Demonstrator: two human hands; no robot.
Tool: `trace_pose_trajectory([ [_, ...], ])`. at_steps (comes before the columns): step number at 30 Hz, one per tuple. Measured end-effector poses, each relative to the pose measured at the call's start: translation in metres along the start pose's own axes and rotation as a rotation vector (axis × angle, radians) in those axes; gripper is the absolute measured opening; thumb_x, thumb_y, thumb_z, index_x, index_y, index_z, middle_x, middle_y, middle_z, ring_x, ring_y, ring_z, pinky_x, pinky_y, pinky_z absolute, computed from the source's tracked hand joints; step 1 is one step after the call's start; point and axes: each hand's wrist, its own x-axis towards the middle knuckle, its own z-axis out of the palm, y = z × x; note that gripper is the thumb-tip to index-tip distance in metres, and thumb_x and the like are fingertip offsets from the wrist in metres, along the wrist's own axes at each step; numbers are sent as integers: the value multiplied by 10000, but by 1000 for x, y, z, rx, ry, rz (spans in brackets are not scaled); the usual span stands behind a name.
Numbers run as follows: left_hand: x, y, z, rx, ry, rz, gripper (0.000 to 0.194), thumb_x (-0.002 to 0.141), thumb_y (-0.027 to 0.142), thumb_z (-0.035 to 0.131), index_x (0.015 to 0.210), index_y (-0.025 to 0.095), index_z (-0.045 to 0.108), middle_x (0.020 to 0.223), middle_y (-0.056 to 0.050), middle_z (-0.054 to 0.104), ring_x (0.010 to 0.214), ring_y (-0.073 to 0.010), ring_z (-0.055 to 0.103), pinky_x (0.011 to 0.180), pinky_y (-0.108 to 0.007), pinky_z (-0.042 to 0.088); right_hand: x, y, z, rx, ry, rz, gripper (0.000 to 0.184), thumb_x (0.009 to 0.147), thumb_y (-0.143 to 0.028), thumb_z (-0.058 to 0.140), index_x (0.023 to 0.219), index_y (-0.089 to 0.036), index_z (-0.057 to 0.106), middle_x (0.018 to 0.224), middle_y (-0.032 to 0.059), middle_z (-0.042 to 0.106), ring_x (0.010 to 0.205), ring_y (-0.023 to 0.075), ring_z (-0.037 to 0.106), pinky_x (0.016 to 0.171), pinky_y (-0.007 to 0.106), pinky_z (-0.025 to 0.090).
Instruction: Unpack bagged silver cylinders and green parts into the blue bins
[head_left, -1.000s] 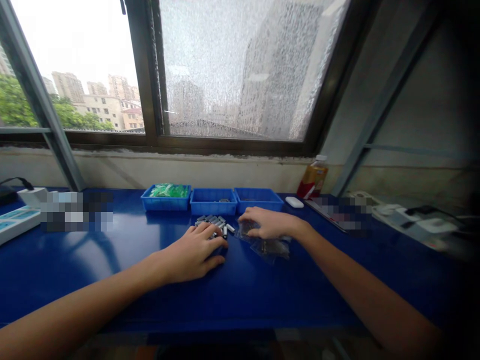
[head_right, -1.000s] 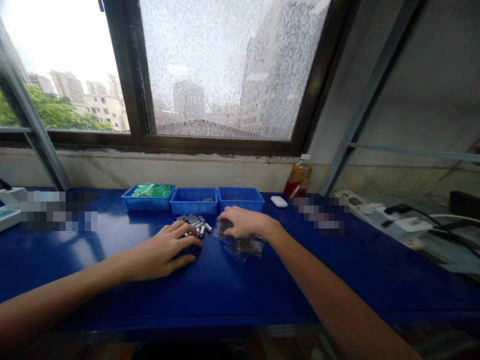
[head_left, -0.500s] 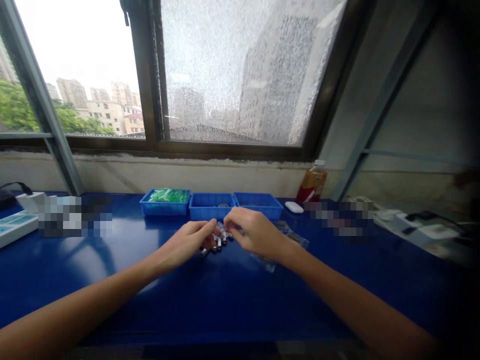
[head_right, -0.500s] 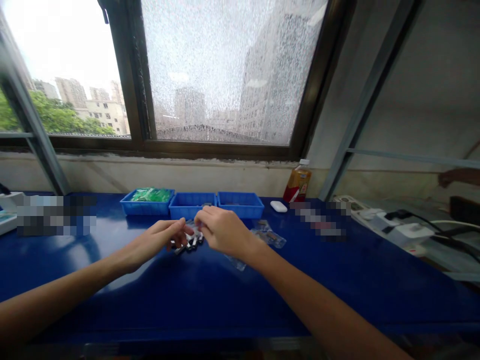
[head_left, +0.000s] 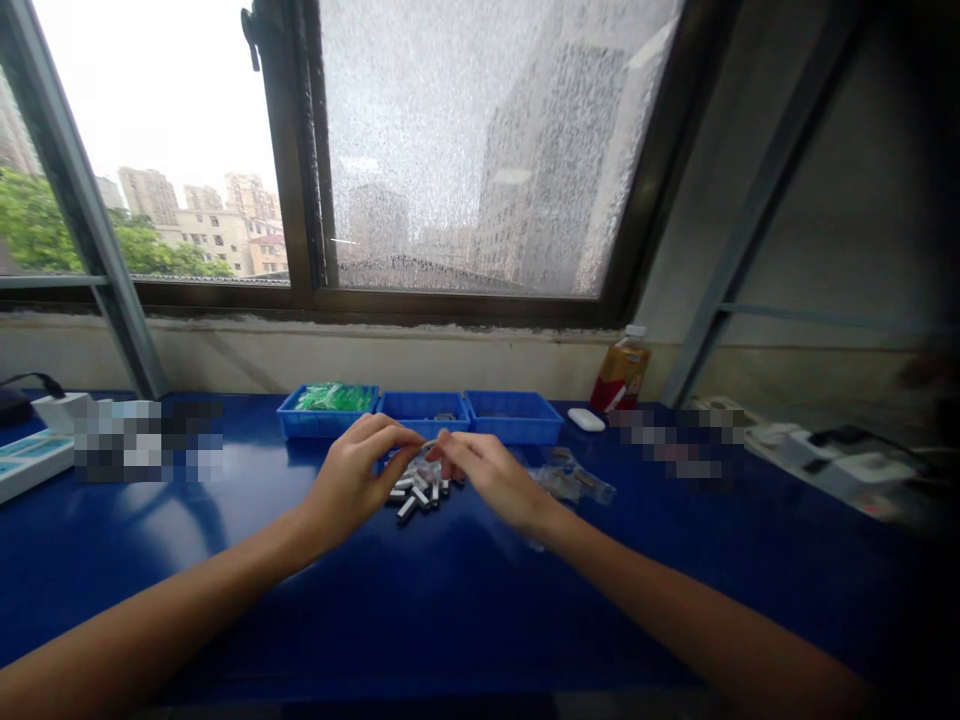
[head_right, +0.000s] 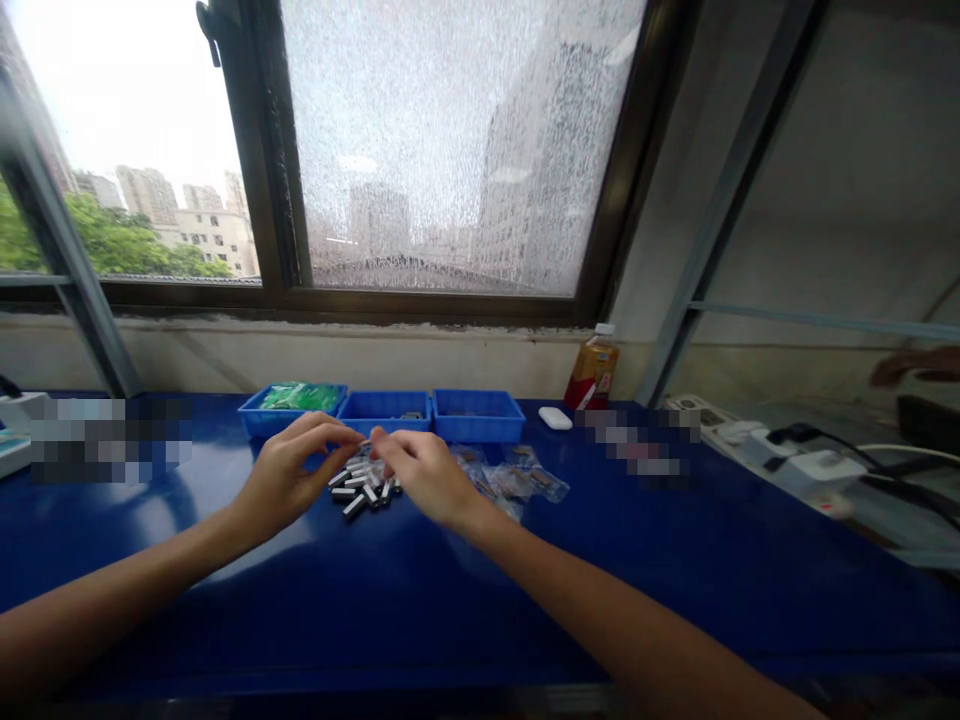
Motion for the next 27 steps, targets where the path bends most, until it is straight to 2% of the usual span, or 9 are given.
trace_pose_trajectory([
  [2, -1, 1, -1, 67, -43, 114, 153, 852, 201, 485, 907, 189, 628, 841, -51, 606, 804, -158, 521, 733, -290, 413, 4, 4, 1, 164, -2, 123, 456, 884, -417, 329, 649, -130, 595, 550, 13, 517, 503, 104, 455, 515, 248, 369],
  [4, -1, 5, -1, 103, -167, 123, 167, 848, 223, 492, 937, 190, 629, 906, -62, 615, 854, -179, 513, 782, -320, 405, 5, 9, 2, 165, 48, 98, 358, 849, -379, 420, 718, -130, 640, 565, 11, 551, 500, 105, 473, 503, 242, 369],
  [8, 2, 15, -2, -70, -455, -188, 297, 872, 371, 412, 898, 165, 625, 852, -55, 638, 806, -194, 535, 749, -331, 414, 1, 13, 2, -30, 130, -99, 247, 810, -286, 504, 937, -178, 686, 755, 39, 674, 636, 146, 571, 575, 261, 429],
  [10, 5, 15, -4, -282, -442, -407, 426, 909, 408, 275, 863, 152, 613, 801, -47, 633, 742, -172, 548, 687, -300, 423, -2, 11, 3, -84, 139, -191, 245, 811, -234, 496, 962, -198, 685, 793, 44, 688, 654, 146, 588, 608, 271, 451],
  [12, 8, 14, -5, -444, -365, -525, 433, 903, 425, 278, 824, 141, 594, 765, -40, 619, 700, -152, 543, 642, -270, 420, -4, 8, 4, -62, 108, -278, 245, 800, -191, 493, 946, -204, 689, 818, 47, 690, 695, 145, 604, 660, 281, 468],
  [16, 11, 9, -6, -446, -256, -473, 262, 825, 376, 489, 801, 134, 586, 758, -30, 602, 695, -136, 523, 634, -245, 402, -2, 7, 2, 225, 12, -192, 192, 739, -162, 529, 850, -173, 686, 836, 50, 680, 769, 155, 620, 707, 291, 482],
  [20, 8, 7, -5, -337, -214, -421, 223, 825, 332, 493, 821, 139, 604, 770, -35, 606, 707, -141, 531, 631, -247, 399, 3, 15, -3, 427, 46, -25, 82, 702, -232, 599, 741, -159, 599, 686, 10, 634, 637, 123, 592, 624, 263, 470],
  [23, 6, 6, -2, -295, -224, -419, 202, 821, 313, 500, 850, 145, 607, 785, -35, 624, 707, -143, 549, 613, -243, 400, 6, 18, -2, 415, 30, -19, 239, 656, -246, 656, 857, -168, 551, 668, -15, 597, 603, 105, 566, 590, 242, 451],
  [27, 3, 9, 1, -271, -293, -423, 217, 827, 317, 492, 934, 160, 598, 849, -44, 654, 766, -164, 586, 654, -262, 424, 10, 19, -8, 196, -6, -71, 158, 708, -256, 587, 831, -159, 572, 636, -15, 558, 560, 92, 520, 540, 224, 426],
])
